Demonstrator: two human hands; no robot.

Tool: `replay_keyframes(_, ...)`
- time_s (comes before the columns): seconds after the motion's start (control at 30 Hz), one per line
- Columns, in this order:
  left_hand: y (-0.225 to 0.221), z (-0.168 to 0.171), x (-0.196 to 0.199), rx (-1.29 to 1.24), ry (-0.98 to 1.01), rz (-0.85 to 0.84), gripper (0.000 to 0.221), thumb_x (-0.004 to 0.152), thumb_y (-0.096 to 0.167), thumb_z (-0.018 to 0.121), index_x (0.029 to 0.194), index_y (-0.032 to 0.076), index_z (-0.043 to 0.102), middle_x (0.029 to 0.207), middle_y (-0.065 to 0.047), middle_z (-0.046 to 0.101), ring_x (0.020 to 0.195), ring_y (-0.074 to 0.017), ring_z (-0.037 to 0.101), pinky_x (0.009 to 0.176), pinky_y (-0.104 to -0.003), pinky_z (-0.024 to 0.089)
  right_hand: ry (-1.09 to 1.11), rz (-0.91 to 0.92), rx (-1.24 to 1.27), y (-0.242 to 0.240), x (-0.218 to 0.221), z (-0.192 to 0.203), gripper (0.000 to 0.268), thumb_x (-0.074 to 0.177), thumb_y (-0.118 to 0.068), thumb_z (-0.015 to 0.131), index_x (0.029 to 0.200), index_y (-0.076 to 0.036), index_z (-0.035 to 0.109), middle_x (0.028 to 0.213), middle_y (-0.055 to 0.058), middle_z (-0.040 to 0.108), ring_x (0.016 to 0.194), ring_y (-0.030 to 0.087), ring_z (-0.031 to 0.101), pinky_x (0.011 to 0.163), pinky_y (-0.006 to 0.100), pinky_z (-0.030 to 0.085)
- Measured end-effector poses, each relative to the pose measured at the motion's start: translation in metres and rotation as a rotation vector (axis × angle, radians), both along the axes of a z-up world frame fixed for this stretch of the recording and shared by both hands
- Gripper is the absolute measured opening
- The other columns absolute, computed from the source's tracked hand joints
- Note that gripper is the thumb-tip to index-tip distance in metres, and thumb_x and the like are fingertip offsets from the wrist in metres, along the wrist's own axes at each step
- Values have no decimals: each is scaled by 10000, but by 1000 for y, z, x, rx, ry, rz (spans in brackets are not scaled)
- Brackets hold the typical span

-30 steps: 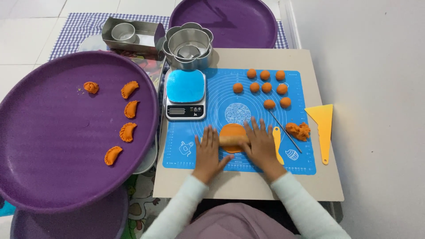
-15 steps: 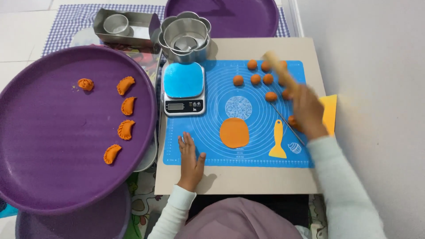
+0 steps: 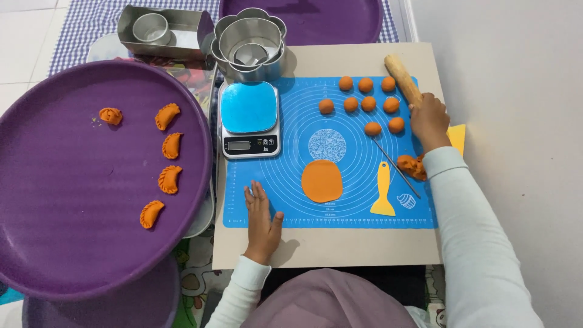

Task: The person is forming small pastries by flattening dough balls with a rolling pin and hand-crimping the edges into a crescent shape before placing them on a tray.

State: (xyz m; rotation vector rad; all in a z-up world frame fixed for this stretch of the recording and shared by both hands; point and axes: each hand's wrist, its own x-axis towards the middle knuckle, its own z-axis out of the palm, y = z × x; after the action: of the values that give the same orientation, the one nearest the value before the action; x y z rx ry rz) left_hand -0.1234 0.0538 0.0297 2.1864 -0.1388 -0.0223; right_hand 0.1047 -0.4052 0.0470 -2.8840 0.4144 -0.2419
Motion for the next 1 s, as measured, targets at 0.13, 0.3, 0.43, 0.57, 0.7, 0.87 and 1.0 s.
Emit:
replay_keyframes(0.13, -1, 2, 0, 4, -7, -5, 1033, 912, 777, 200, 1616, 65, -52, 1691, -220, -57, 1518, -452, -161, 1225, -578, -35, 44, 30, 22, 3, -11, 11, 407, 1059, -217, 650, 1356, 59, 615, 1113, 285, 650, 1067, 499, 653, 819, 619, 526)
replay_keyframes(0.3, -1, 6, -1, -17, -26, 3, 1043, 910, 789, 177, 1619, 59, -54, 1690, -224, -65, 1514, -457, -165, 1220, -585, -38, -46, 223, -111, -6, -40, 33, 413, 982, -156, 723, 1338, 46, 671, 1168, 285, 607, 1109, 529, 614, 849, 628, 520)
replay_keyframes(0.43, -1, 1, 0, -23, -23, 4, 1037, 908, 789, 174, 1621, 73, -60, 1693, -211, -70, 1517, -440, -176, 1223, -572, -46, 139, 279, 12, 12, -103, 63, 329, 971, -119, 674, 1246, 57, 715, 1088, 336, 652, 1081, 573, 638, 858, 633, 533)
replay_keyframes(0.57, -2, 5, -2, -22, -12, -11, 1054, 894, 811, 144, 1619, 77, -71, 1688, -219, -84, 1513, -450, -175, 1215, -584, -61, 327, 330, -11, 9, -145, 66, 422, 882, -9, 658, 1299, -8, 723, 1159, 311, 688, 1131, 528, 669, 937, 569, 561)
replay_keyframes(0.7, -1, 3, -1, -34, -45, -8, 1030, 920, 790, 168, 1622, 70, -53, 1686, -227, -68, 1514, -456, -165, 1214, -590, -53, 244, 289, -28, -26, -146, 20, 312, 922, -39, 691, 1232, -61, 730, 1129, 217, 731, 1121, 414, 705, 921, 482, 588)
replay_keyframes(0.87, -2, -4, -4, -43, -106, 18, 1011, 929, 786, 164, 1620, 68, -7, 1694, -206, -33, 1538, -444, -135, 1228, -593, -45, 132, 180, 256, -8, -150, 42, 140, 998, -22, 630, 1117, -20, 703, 1104, 216, 709, 1050, 377, 671, 879, 470, 541)
replay_keyframes(1.0, -2, -3, -7, -145, -168, 61, 820, 1018, 658, 247, 1621, 113, 142, 1701, -130, 157, 1583, -378, -46, 1252, -574, 60, 39, 77, 414, 5, -159, 62, 294, 1068, 9, 463, 1306, 19, 635, 1160, 226, 665, 1006, 337, 667, 878, 454, 533)
